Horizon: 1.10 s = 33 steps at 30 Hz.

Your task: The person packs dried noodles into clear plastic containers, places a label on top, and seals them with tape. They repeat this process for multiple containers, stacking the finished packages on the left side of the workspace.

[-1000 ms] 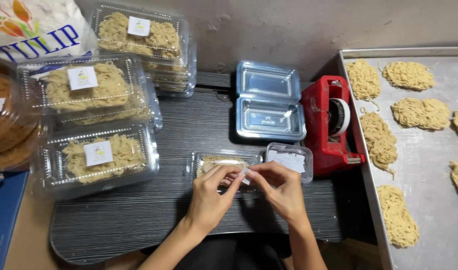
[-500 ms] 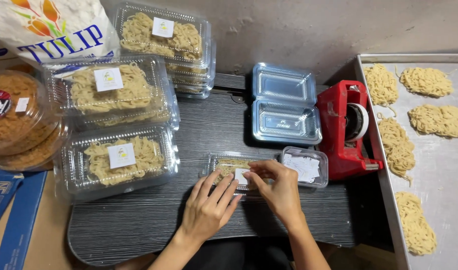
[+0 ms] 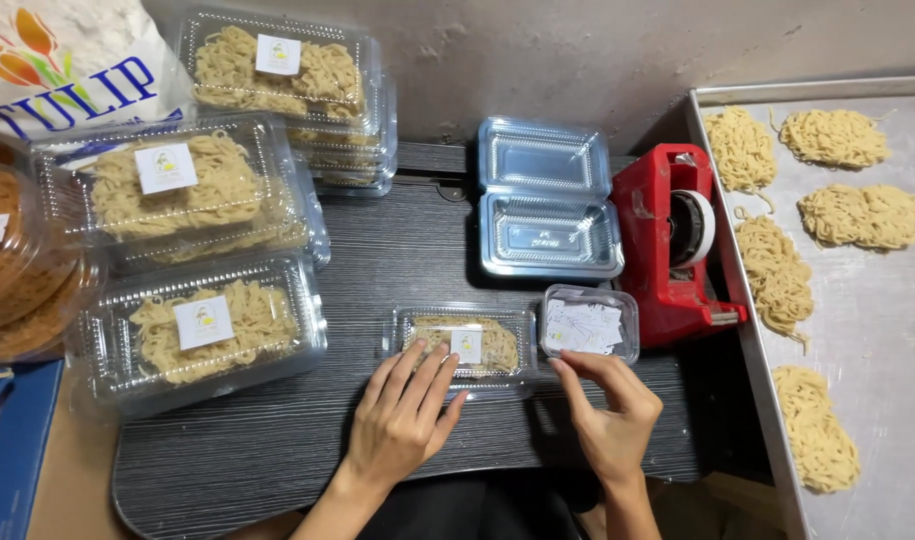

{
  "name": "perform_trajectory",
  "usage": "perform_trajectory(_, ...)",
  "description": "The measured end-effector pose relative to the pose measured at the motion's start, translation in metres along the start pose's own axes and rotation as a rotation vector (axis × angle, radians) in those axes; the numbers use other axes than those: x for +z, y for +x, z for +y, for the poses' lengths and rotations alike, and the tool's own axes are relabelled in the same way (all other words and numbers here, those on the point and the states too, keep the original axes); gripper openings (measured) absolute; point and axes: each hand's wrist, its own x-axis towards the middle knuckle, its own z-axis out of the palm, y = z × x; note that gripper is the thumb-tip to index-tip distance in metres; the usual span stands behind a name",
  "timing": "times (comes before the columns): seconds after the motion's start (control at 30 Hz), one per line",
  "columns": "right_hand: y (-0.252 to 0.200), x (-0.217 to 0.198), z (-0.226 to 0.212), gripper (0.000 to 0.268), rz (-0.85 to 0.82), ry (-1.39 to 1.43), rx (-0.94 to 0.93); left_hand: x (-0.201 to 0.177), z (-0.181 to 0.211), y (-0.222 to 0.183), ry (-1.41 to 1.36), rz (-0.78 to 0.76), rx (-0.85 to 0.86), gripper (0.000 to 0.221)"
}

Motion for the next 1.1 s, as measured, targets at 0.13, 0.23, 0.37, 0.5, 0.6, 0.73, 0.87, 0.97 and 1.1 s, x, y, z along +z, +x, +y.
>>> perform_trajectory(0.13,-0.01,-0.015,0.029,0.007,0.128,-0.027,0.046,-0.006,0.005,0.008,-0.024,0.02,0.01,0.031)
perform_trajectory(0.23,-0.012,-0.024,0.048,0.003,0.243,-0.126,0.057,-0.011,0.016,0.026,-0.122,0.07,-0.045,0.024)
perform_trajectory(0.37,-0.014,-0.029,0.073,0.003,0.402,-0.183,0.045,-0.013,0.047,0.078,-0.579,0.144,-0.128,0.012)
perform_trajectory(0.5,-0.016,-0.03,0.081,0.004,0.48,-0.163,0.076,0.008,0.088,0.132,-1.044,0.055,-0.249,0.008)
perform_trajectory(0.6,-0.017,-0.033,0.084,0.006,0.452,-0.176,0.027,0.044,0.118,0.163,-1.067,-0.218,-0.576,0.011)
perform_trajectory(0.73,-0.019,-0.037,0.091,0.004,0.479,-0.182,0.031,0.091,0.143,0.178,-1.091,-0.449,-0.814,0.029)
perform_trajectory(0.87,-0.012,-0.04,0.087,0.003,0.48,-0.136,0.049,0.092,0.148,0.193,-1.136,-0.725,-1.028,0.022)
perform_trajectory(0.97,-0.015,-0.041,0.093,0.006,0.523,-0.085,0.102,0.093,0.148,0.196,-1.213,-0.763,-1.132,0.021)
perform_trajectory(1.1,-0.007,-0.042,0.088,0.013,0.615,-0.003,0.305,0.088,0.145,0.201,-1.408,-0.725,-1.273,0.016)
